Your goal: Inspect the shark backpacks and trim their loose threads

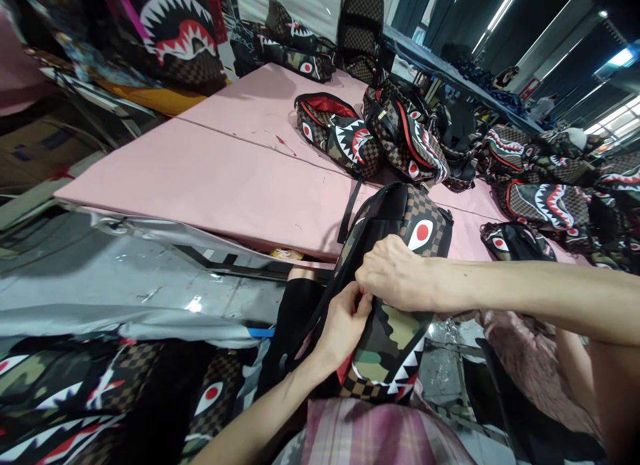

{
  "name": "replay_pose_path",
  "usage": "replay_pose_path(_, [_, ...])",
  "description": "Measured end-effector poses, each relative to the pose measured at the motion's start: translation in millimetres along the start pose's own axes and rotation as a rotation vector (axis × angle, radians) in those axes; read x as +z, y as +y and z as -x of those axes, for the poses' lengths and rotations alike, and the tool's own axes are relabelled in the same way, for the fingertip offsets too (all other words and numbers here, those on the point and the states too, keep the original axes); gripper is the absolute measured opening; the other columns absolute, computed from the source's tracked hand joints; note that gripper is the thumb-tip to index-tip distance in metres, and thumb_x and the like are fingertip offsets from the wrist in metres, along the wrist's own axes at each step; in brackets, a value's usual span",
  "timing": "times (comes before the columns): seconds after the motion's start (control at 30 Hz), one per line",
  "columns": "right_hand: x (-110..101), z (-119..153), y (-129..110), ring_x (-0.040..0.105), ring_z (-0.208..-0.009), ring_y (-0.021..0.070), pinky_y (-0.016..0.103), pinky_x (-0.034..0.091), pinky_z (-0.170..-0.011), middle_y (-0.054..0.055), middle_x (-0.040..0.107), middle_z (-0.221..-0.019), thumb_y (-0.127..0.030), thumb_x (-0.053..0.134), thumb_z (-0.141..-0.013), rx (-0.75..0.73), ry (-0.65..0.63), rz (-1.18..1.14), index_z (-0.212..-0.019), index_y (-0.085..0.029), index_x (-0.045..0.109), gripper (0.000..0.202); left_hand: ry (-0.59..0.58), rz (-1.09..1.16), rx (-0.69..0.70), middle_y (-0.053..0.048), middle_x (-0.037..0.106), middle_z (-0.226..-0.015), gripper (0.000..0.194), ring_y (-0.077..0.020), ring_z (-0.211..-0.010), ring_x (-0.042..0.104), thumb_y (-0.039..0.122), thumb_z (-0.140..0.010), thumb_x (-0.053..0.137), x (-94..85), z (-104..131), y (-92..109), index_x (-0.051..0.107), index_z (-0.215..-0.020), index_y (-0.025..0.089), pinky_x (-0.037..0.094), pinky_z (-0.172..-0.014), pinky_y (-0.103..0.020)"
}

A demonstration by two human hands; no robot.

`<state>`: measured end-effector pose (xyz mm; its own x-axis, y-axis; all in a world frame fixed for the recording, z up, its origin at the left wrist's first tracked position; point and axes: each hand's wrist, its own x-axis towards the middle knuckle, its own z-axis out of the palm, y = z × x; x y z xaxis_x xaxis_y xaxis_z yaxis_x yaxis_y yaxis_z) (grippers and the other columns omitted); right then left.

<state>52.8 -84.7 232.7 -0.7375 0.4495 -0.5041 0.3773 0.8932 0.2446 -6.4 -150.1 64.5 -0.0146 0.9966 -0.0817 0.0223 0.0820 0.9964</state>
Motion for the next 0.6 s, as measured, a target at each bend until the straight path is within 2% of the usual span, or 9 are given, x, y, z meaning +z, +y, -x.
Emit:
replay_pose_path(0.1, [-5,1,-3,0.055,-0.074,0.0199,0.031,0.029,-0.060,0.011,0.064,-0.082,-0.005,0.048,-0.080,0.000,-0.081,-0.035,-0.082,-0.010,0.064,0.017,0.006,-0.005,0.010,0.002,0.051,-0.062,0.021,-0.0108,-0.055,0.043,0.032,-0.081,0.048,0.0,0,0,0.054,-0.070,0.016,0.031,-0.050,-0.022])
replay_pose_path(0.3, [-14,-1,-7,0.055,-0.075,0.0200,0.030,0.030,-0.059,0.012,0.064,-0.086,-0.004,0.048,-0.081,0.007,-0.182,-0.078,-0.084,-0.010,0.065,0.018,-0.003,0.008,0.039,0.003,0.052,-0.061,0.021,-0.0100,-0.053,0.041,0.033,-0.081,0.047,-0.8,0,1,0.054,-0.071,0.016,0.030,-0.048,-0.022])
replay_pose_path(0.43, [-14,0,-10,0.054,-0.077,0.0206,0.031,0.031,-0.062,0.011,0.064,-0.085,-0.004,0.049,-0.081,-0.003,-0.152,-0.064,-0.085,-0.010,0.065,0.017,-0.007,0.002,0.075,0.002,0.052,-0.061,0.018,-0.0104,-0.052,0.040,0.031,-0.079,0.049,-2.0,1,0,0.055,-0.073,0.016,0.029,-0.048,-0.022])
replay_pose_path(0.6, [3,5,-9,0.052,-0.079,0.0217,0.033,0.031,-0.066,0.011,0.063,-0.086,-0.008,0.047,-0.083,-0.082,-0.014,-0.045,-0.085,-0.010,0.063,0.016,-0.039,0.005,0.089,0.000,0.055,-0.066,0.021,-0.0120,-0.057,0.045,0.034,-0.081,0.048,2.0,0,0,0.055,-0.075,0.015,0.032,-0.050,-0.023])
